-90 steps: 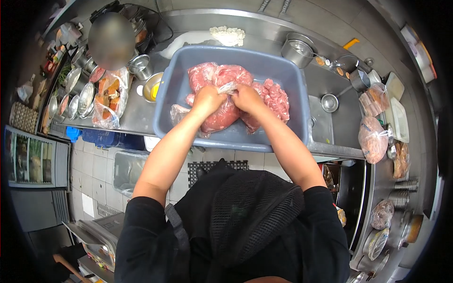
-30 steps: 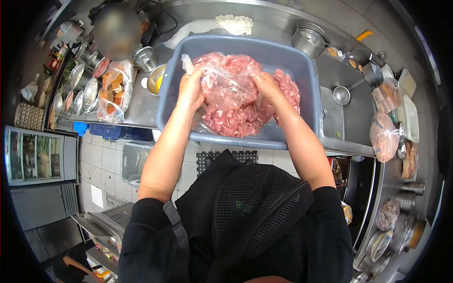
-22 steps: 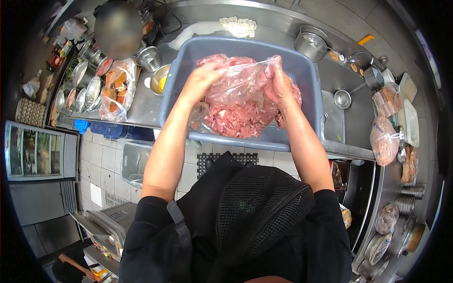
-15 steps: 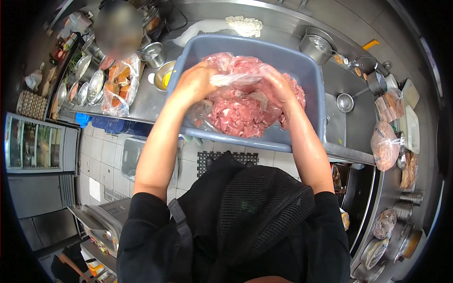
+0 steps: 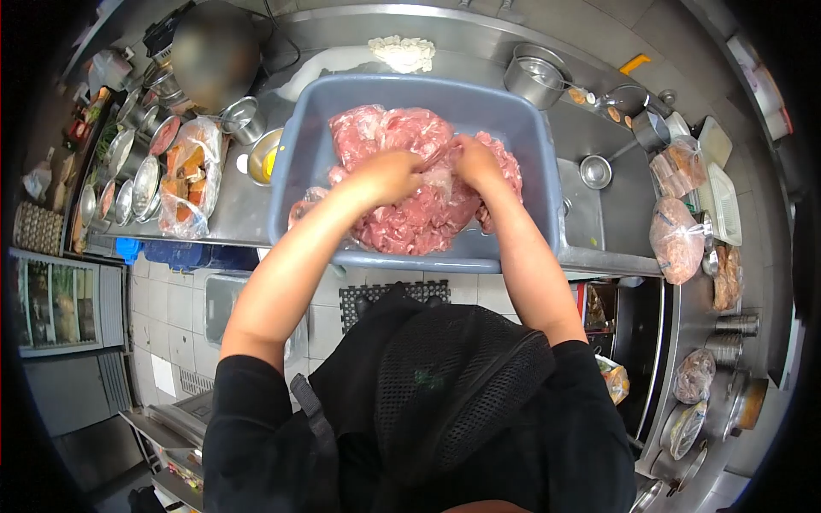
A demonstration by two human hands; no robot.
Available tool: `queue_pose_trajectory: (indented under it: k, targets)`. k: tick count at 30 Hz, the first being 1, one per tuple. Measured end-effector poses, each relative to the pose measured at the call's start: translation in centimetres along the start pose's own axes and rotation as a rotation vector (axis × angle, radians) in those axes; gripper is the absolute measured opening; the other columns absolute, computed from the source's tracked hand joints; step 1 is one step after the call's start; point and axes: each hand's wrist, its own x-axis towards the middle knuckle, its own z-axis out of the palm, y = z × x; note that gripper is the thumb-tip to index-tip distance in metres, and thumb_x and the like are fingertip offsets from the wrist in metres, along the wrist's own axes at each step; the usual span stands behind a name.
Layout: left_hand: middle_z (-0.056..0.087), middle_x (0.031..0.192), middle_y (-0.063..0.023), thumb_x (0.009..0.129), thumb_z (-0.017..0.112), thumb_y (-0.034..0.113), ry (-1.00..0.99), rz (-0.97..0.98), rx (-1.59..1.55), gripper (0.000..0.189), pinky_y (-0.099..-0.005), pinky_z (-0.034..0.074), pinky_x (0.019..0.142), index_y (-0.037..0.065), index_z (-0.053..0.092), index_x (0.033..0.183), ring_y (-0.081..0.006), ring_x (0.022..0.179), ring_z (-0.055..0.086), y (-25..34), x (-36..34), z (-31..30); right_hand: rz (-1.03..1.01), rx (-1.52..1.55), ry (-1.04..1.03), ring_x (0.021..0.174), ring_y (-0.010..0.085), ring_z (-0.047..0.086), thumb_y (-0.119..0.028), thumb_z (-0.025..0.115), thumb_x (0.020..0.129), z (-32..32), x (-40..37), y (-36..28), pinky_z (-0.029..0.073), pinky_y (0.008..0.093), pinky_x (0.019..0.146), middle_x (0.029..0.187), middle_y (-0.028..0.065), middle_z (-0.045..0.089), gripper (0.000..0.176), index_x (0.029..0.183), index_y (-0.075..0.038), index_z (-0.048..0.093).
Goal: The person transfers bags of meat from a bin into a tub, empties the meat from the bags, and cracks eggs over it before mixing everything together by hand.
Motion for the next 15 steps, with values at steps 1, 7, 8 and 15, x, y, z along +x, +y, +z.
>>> queue_pose_trajectory:
  k: [1, 7, 8, 15]
  targets:
    - [0.061, 0.107, -0.0203, 0.084, 0.052, 0.021, 0.113, 0.142, 0.042, 0.032, -0.0401, 0.045, 0.086, 0.004, 0.06, 0.11, -0.0344, 0.1, 0.058, -0.8, 2.2, 2.6, 0.157, 0.167, 0.088, 0.1, 0.0312, 0.058, -0.009, 0.053, 0.078, -1.0, -0.3, 0.2, 0.045, 0.0378, 0.086, 0.104, 0.0162, 0.062, 0.03, 0.107, -0.008, 0.059]
    - [0.062, 0.106, -0.0205, 0.081, 0.05, 0.017, -0.123, -0.146, 0.205, 0.033, -0.0398, 0.047, 0.086, 0.0, 0.063, 0.107, -0.0327, 0.099, 0.061, 1.5, 10.6, 7.4, 0.521, 0.499, 0.181, 0.1, 0.0342, 0.059, -0.017, 0.053, 0.081, -2.3, 0.3, 3.6, 0.046, 0.0392, 0.084, 0.102, 0.0174, 0.063, 0.022, 0.1, -0.009, 0.061]
    - [0.062, 0.106, -0.0205, 0.081, 0.05, 0.017, -0.132, -0.139, 0.216, 0.033, -0.0398, 0.047, 0.086, 0.0, 0.063, 0.107, -0.0327, 0.099, 0.061, 1.4, 11.5, 7.6, 0.528, 0.472, 0.187, 0.1, 0.0346, 0.059, -0.016, 0.053, 0.08, -2.3, 0.3, 3.6, 0.046, 0.0393, 0.084, 0.102, 0.0175, 0.063, 0.022, 0.1, -0.008, 0.061]
    - [0.064, 0.079, -0.0116, 0.076, 0.053, 0.023, 0.11, -0.343, -0.532, 0.031, -0.0308, 0.045, 0.062, 0.0, 0.064, 0.093, -0.019, 0.071, 0.06, 0.7, 12.3, 7.1, 0.383, 0.722, 0.18, 0.101, 0.0301, 0.059, -0.014, 0.054, 0.079, -1.3, 1.0, 4.7, 0.045, 0.0367, 0.086, 0.105, 0.0153, 0.064, 0.03, 0.107, -0.008, 0.06]
